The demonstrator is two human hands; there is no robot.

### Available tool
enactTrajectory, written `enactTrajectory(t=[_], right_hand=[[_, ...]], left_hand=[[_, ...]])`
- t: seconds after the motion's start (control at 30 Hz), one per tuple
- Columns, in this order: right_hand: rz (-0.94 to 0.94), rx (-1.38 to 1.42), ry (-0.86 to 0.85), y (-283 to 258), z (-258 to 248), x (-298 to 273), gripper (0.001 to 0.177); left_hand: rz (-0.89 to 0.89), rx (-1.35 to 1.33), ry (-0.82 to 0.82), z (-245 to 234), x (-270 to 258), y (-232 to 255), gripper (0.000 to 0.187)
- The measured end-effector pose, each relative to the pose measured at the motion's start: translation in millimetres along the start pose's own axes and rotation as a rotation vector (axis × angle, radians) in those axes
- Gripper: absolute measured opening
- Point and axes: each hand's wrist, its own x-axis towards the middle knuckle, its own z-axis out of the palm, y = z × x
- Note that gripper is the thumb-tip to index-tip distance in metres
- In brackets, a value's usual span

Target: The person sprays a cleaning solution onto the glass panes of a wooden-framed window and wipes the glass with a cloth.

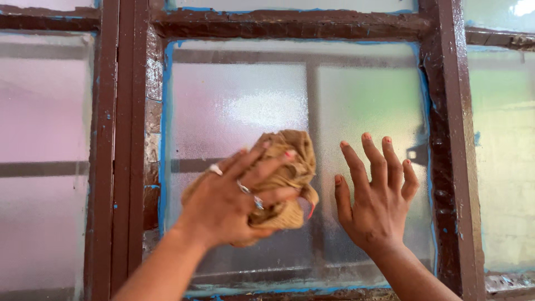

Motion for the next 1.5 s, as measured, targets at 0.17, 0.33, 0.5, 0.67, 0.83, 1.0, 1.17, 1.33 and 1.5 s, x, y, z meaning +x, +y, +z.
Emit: enactTrajectory(t=[0.17,0.33,0.5,0.67,0.83,1.0,1.17,1.33,1.5], right_hand=[[0.004,-0.13,-0.074,1,0,8,0.065],[-0.179,-0.221,-0.219,42,-11,39,0.061],[-0.227,-0.185,-0.032,40,-6,36,0.059],[-0.239,-0.072,-0.034,43,-5,35,0.063],[-0.231,-0.063,-0.039,43,-7,34,0.061],[-0.228,-0.058,-0.018,41,-9,33,0.06],[-0.227,-0.046,-0.011,41,-7,32,0.06],[-0.221,-0.06,-0.016,43,-6,32,0.06],[-0.217,-0.048,0.002,39,-9,31,0.059]], left_hand=[[-0.609,0.131,-0.075,-14,-7,-30,0.068],[-0.513,0.249,-0.013,6,-8,-3,0.066],[-0.109,0.019,-0.05,-4,-12,-7,0.068],[-0.706,0.077,0.078,-9,4,-34,0.065],[-0.576,0.193,0.055,17,7,10,0.064],[0.14,-0.102,-0.01,8,0,-6,0.066],[-0.626,0.079,-0.237,-15,8,-39,0.06],[-0.538,0.116,0.202,15,14,12,0.07],[-0.03,-0.026,-0.005,2,4,12,0.077]])
